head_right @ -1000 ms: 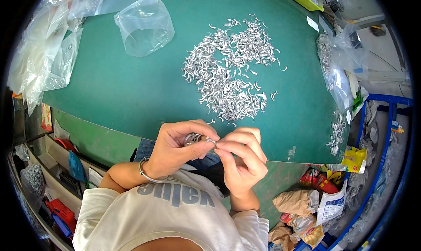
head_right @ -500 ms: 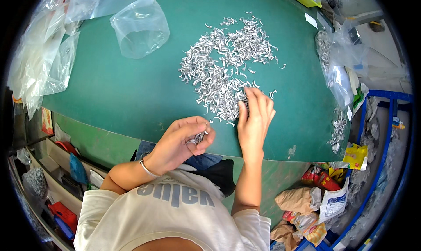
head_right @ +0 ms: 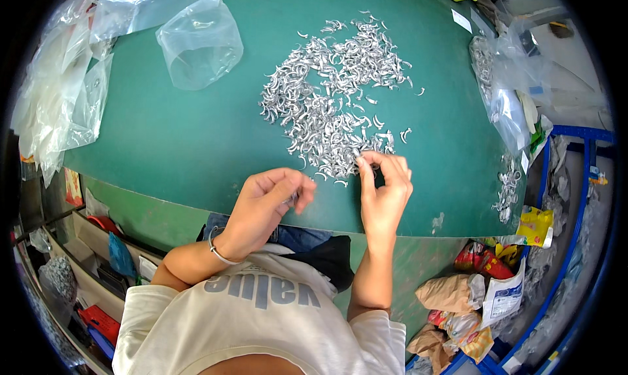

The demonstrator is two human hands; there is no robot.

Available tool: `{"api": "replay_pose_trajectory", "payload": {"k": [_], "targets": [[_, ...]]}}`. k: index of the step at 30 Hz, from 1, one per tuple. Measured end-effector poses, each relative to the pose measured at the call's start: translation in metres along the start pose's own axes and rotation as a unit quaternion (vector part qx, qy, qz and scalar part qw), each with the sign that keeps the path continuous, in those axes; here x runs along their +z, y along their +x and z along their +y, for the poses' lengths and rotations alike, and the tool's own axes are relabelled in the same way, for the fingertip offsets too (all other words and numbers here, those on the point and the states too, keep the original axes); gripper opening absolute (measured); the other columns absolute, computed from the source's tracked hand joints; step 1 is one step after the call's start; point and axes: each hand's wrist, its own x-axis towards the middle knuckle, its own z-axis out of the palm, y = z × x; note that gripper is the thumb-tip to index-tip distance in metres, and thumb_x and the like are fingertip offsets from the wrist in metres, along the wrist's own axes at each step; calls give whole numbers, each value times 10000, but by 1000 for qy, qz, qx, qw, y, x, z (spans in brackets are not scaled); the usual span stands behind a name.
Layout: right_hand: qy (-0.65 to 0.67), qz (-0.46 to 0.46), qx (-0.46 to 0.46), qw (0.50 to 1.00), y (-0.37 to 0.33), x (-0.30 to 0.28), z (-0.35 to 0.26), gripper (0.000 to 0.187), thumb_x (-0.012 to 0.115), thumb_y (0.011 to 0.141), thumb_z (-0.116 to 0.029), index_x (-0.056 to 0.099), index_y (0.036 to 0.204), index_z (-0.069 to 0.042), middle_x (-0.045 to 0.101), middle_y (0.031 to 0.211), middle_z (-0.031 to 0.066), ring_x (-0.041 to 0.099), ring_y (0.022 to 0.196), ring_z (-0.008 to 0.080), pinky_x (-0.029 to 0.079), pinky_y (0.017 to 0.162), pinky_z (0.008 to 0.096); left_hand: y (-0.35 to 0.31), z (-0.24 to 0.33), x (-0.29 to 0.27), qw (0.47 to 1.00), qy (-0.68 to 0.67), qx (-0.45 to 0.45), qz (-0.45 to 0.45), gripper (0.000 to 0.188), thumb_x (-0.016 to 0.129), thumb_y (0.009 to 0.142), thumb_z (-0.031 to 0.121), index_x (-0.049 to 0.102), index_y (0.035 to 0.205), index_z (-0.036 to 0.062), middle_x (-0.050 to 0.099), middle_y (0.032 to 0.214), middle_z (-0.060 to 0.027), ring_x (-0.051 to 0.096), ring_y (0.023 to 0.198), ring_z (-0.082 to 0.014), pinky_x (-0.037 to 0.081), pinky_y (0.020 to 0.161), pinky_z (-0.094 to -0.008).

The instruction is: The person retrieves a bag of small metal hooks from a shelf and pours them onto a green table. They then pick up the hooks one by one, inspect them, and place them into a pile on the table. The person continues this repetitive sorting process for the duration of the clip.

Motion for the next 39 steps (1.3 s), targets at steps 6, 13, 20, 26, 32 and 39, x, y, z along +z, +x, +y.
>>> {"api": "replay_pose_trajectory", "payload": {"k": [6,13,20,26,32,39], "targets": [[182,-61,25,981,-12,-8,-26,93,644,732,48,638,824,34,588,740,58,516,710,141,410,661,249,2,3,5,999,-32,-21,19,173,527,904,138,579,997,2,520,759,6,428,644,-37,341,544,-175],[228,-74,-30,970,-23,-8,-39,124,675,689,47,643,808,34,633,764,91,543,744,185,430,682,276,-6,7,17,994,90,61,22,141,620,822,30,602,961,12,569,798,17,421,620,11,327,499,-150],[258,-61,-33,964,-28,-10,-41,138,686,674,44,643,805,41,638,769,102,542,743,200,430,679,283,-11,10,15,998,52,43,-12,131,601,839,39,609,948,-33,626,878,-43,549,800,-45,447,680,-176],[220,-50,-85,971,-28,-10,-48,160,690,654,53,641,806,40,636,779,115,547,754,223,435,687,302,-11,9,16,992,78,98,-9,96,609,827,20,620,915,-16,602,833,-14,488,719,-21,385,600,-161],[239,-52,-84,966,-28,-11,-48,160,684,661,58,635,813,44,634,789,120,546,762,222,435,691,305,-12,7,18,988,78,135,-18,79,615,820,11,623,896,-9,565,777,14,399,642,-6,307,536,-164],[284,-66,-45,956,-32,-9,-47,154,684,679,49,626,822,44,633,799,111,544,761,211,426,702,302,-15,9,15,999,22,38,-22,100,619,831,55,618,911,-4,553,762,17,405,602,-7,307,500,-166]]}}
